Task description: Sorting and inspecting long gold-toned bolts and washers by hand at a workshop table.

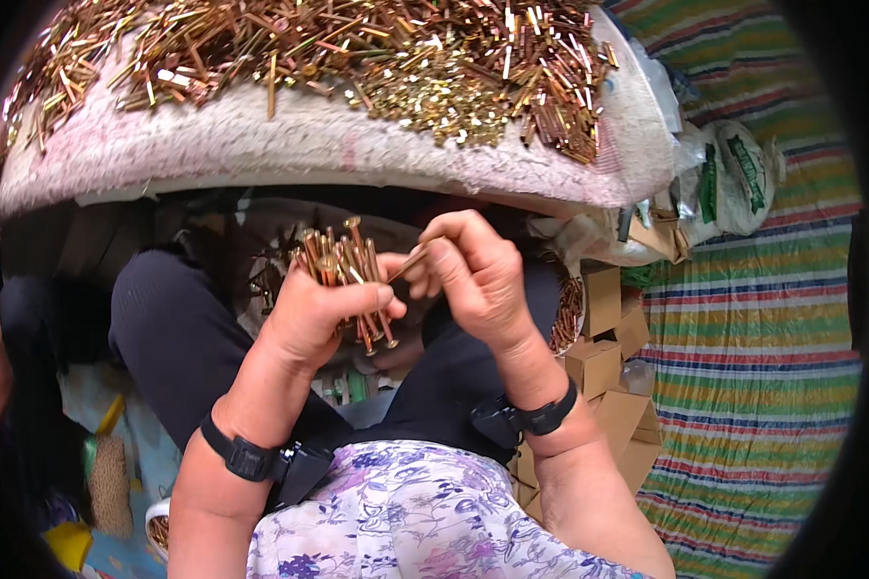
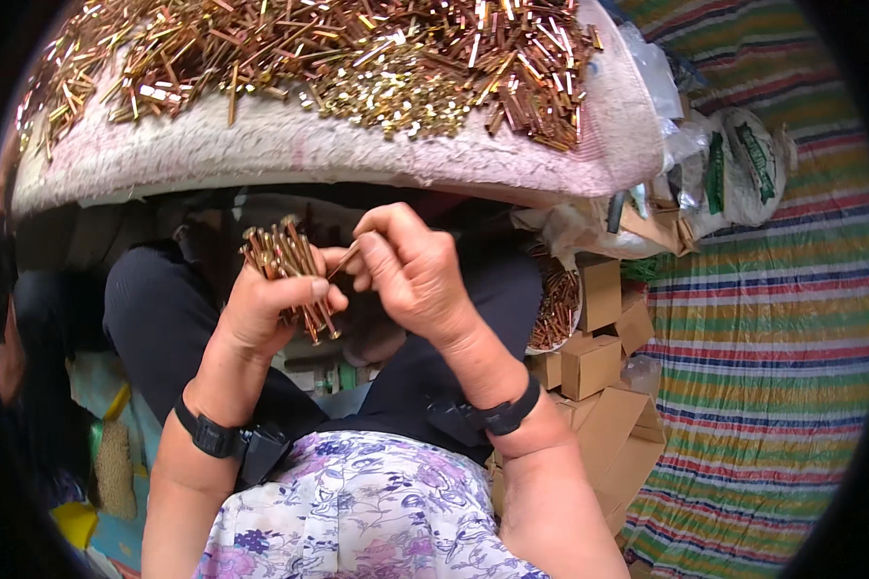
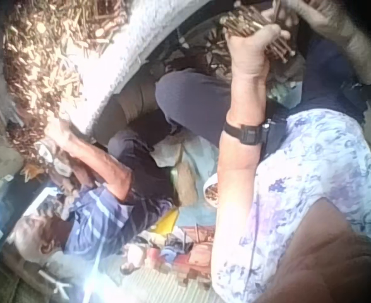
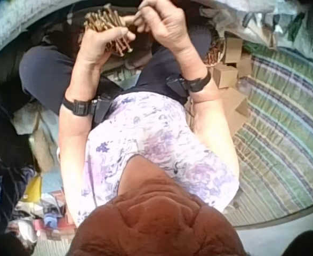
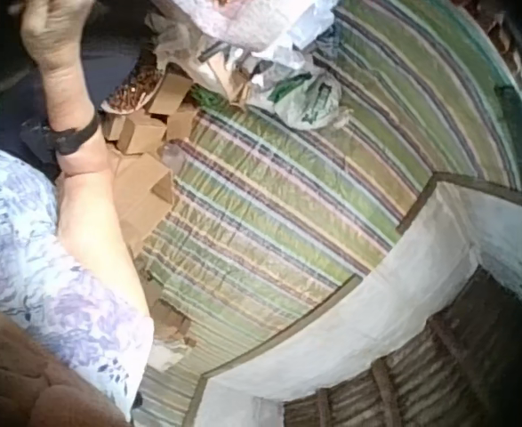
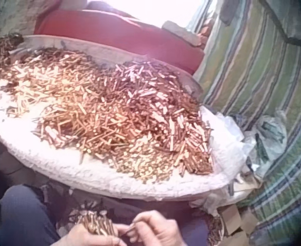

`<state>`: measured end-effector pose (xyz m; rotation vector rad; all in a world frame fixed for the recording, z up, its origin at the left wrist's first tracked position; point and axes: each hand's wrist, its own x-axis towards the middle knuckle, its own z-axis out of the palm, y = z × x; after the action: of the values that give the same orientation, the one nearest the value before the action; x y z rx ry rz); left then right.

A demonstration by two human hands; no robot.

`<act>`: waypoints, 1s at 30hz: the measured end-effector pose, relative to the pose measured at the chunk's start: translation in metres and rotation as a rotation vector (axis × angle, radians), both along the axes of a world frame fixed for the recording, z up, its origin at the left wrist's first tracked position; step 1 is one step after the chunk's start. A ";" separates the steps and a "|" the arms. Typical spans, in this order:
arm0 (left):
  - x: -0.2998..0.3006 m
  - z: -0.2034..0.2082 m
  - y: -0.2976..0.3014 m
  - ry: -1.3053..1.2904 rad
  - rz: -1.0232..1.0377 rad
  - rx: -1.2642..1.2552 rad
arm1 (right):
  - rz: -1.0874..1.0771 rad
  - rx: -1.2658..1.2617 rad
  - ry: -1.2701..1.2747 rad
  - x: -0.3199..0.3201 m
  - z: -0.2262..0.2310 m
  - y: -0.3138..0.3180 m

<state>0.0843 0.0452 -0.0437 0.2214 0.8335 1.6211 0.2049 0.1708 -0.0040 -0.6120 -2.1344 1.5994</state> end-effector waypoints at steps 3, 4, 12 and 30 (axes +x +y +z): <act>0.004 -0.001 0.004 -0.007 0.031 -0.075 | 0.075 -0.074 0.006 0.002 -0.001 0.004; 0.004 -0.001 0.006 -0.005 0.028 -0.070 | 0.062 -0.051 -0.007 0.003 0.001 0.009; 0.004 -0.001 0.015 -0.012 0.069 -0.164 | -0.275 0.986 -0.107 0.008 0.013 0.157; 0.002 -0.004 0.016 -0.030 0.101 -0.159 | -0.136 0.536 0.217 -0.008 0.016 0.143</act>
<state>0.0864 0.0615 -0.0475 0.0429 0.9580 1.6385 0.1967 0.3134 0.0125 -0.3751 -2.1693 0.9122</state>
